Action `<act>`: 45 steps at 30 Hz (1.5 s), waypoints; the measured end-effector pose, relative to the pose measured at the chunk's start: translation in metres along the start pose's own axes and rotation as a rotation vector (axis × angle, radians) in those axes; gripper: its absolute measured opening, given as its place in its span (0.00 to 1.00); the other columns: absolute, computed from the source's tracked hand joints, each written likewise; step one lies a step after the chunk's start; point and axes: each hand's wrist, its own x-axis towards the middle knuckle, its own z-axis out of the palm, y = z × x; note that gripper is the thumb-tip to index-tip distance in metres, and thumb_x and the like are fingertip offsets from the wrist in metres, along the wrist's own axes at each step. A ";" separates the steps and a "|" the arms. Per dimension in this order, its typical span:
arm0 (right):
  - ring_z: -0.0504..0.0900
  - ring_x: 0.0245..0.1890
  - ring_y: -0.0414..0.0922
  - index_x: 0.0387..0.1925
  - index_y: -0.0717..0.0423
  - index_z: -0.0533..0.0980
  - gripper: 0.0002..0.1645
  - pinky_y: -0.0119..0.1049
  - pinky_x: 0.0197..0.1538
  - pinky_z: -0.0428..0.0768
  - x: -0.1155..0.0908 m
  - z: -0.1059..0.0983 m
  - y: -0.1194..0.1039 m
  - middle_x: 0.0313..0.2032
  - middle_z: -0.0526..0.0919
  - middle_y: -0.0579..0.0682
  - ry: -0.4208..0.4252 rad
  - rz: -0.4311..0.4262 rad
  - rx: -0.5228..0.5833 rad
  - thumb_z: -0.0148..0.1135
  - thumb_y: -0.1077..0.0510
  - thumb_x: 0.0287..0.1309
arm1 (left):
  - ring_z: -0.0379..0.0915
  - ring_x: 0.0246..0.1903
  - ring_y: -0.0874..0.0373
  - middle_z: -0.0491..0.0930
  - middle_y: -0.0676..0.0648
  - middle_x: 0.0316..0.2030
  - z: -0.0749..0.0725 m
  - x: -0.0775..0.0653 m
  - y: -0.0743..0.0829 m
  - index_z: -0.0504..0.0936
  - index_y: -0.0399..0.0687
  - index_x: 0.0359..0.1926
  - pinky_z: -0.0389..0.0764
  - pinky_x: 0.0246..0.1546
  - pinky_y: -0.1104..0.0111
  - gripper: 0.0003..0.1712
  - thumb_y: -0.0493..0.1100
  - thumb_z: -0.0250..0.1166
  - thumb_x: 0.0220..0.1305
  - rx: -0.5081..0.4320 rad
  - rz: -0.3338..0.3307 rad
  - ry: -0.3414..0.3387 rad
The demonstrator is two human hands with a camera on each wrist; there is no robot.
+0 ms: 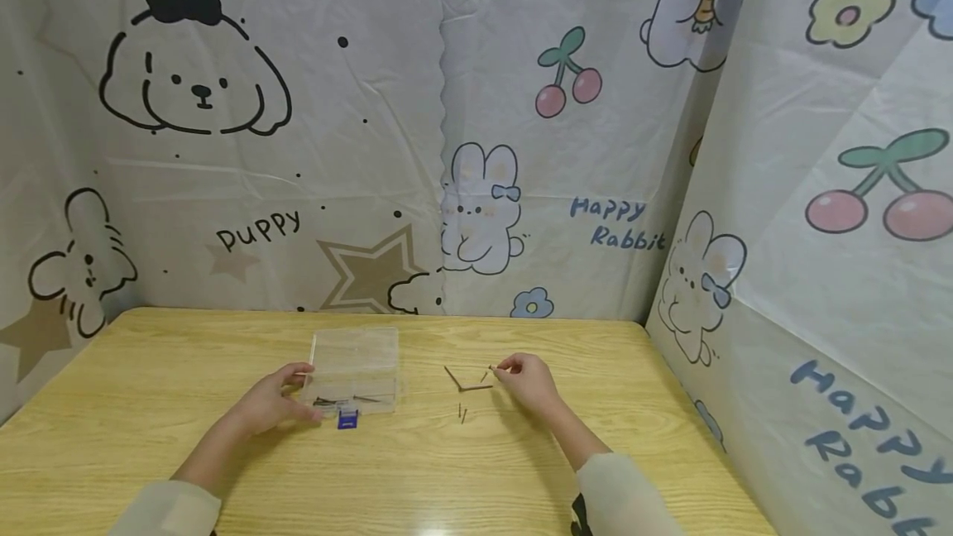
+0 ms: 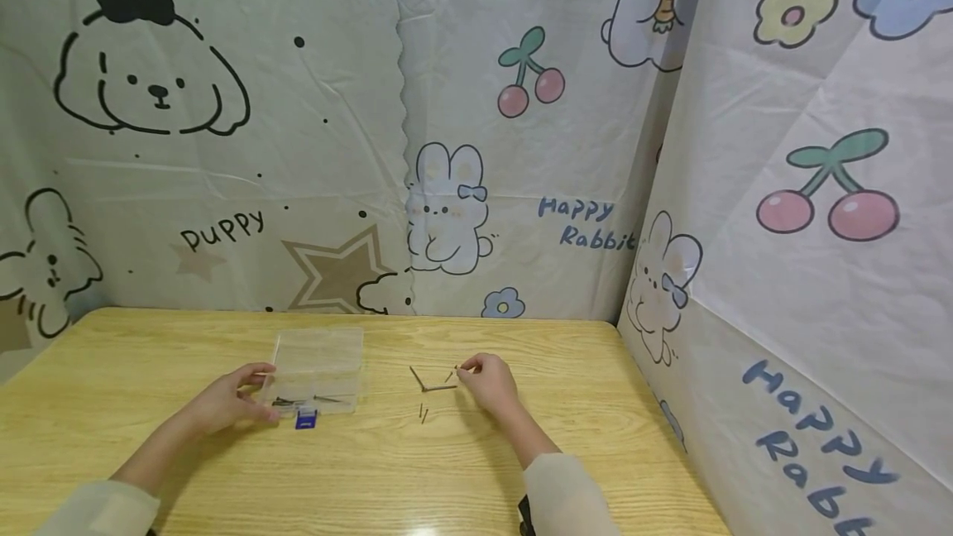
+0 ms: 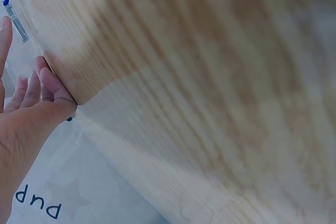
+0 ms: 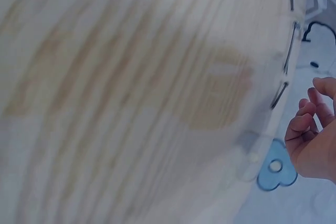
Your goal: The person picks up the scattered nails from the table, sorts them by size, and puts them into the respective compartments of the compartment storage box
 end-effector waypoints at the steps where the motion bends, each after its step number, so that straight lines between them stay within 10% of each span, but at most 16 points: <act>1: 0.70 0.27 0.41 0.34 0.59 0.81 0.08 0.31 0.29 0.68 0.000 -0.002 0.004 0.27 0.77 0.49 0.009 0.010 -0.004 0.62 0.57 0.57 | 0.51 0.62 0.22 0.58 0.23 0.62 0.000 0.000 0.000 0.54 0.31 0.66 0.70 0.55 0.43 0.52 0.46 0.74 0.47 -0.001 0.000 -0.002; 32: 0.75 0.28 0.41 0.28 0.56 0.81 0.05 0.35 0.34 0.74 -0.003 -0.003 0.032 0.28 0.82 0.48 0.032 0.087 -0.138 0.61 0.59 0.55 | 0.49 0.61 0.20 0.58 0.23 0.62 0.000 0.001 -0.002 0.54 0.32 0.67 0.68 0.55 0.40 0.52 0.47 0.73 0.48 0.011 0.007 -0.005; 45: 0.73 0.26 0.41 0.31 0.61 0.80 0.07 0.31 0.29 0.72 -0.002 -0.009 0.029 0.28 0.81 0.51 0.050 0.081 -0.021 0.57 0.62 0.56 | 0.50 0.62 0.22 0.59 0.23 0.61 0.000 0.002 -0.002 0.55 0.31 0.66 0.65 0.57 0.39 0.52 0.47 0.74 0.48 0.024 0.012 0.005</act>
